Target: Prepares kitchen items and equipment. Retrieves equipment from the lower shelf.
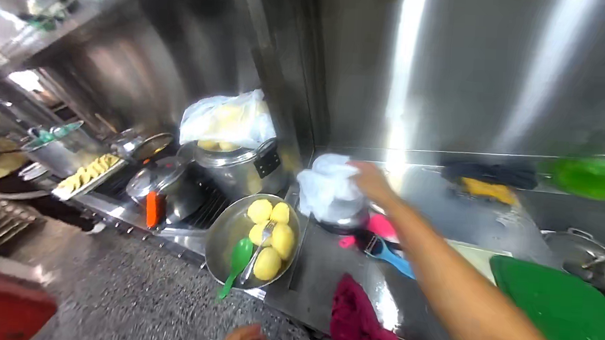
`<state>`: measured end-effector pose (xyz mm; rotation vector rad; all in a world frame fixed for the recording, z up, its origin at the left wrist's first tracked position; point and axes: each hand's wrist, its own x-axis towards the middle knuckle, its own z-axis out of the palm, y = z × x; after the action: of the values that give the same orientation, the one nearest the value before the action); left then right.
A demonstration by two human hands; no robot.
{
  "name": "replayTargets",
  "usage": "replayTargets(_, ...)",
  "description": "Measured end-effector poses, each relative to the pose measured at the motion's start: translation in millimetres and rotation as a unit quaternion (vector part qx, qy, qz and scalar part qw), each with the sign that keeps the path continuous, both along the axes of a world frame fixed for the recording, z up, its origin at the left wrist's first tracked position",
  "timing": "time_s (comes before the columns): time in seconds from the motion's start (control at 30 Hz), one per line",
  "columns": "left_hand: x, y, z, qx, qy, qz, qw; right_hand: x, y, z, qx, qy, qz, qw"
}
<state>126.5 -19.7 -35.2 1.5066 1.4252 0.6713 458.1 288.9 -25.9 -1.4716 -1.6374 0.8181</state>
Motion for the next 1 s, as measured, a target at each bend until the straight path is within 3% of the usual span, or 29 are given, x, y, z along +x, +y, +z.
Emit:
replayTargets(0.1, 1, 36, 24, 0.070, 0.022, 0.052, 0.996, 10, -8, 47, -0.024, 0.103, 0.009, 0.994)
replayTargets(0.17, 5, 76, 35, 0.102, 0.024, 0.078, 0.991, -1, -17, 71, -0.016, 0.109, 0.027, 0.994)
replayTargets(0.27, 21, 138, 50, 0.072, -0.031, 0.107, 0.991, -33, -36, 93, 0.004, 0.089, 0.051, 0.995)
replayTargets(0.43, 40, 195, 70, -0.015, -0.226, 0.187, 0.956, -99, -60, 83, 0.019, 0.047, 0.149, 0.988)
replayTargets(0.57, 20, 199, 77, 0.058, -0.260, 0.229, 0.936, -114, -71, 79, -0.008, 0.111, 0.248, 0.962)
replayTargets(0.63, 2, 197, 87, 0.099, -0.273, 0.225, 0.930, -109, -73, 78, 0.023, 0.163, 0.294, 0.941)
replayTargets(0.7, -18, 198, 98, 0.126, -0.297, 0.207, 0.924, -108, -70, 74, 0.072, 0.229, 0.265, 0.934)
replayTargets(0.8, -45, 205, 102, 0.144, -0.335, 0.148, 0.919, -123, -59, 51, 0.087, 0.258, 0.104, 0.956)
replayTargets(0.9, -68, 218, 95, 0.138, -0.373, 0.089, 0.913, -155, -64, 10, -0.028, 0.235, 0.094, 0.967)
replayTargets(1.0, -97, 232, 91, 0.134, -0.369, 0.074, 0.917, -192, -68, 8, -0.086, 0.242, 0.074, 0.964)
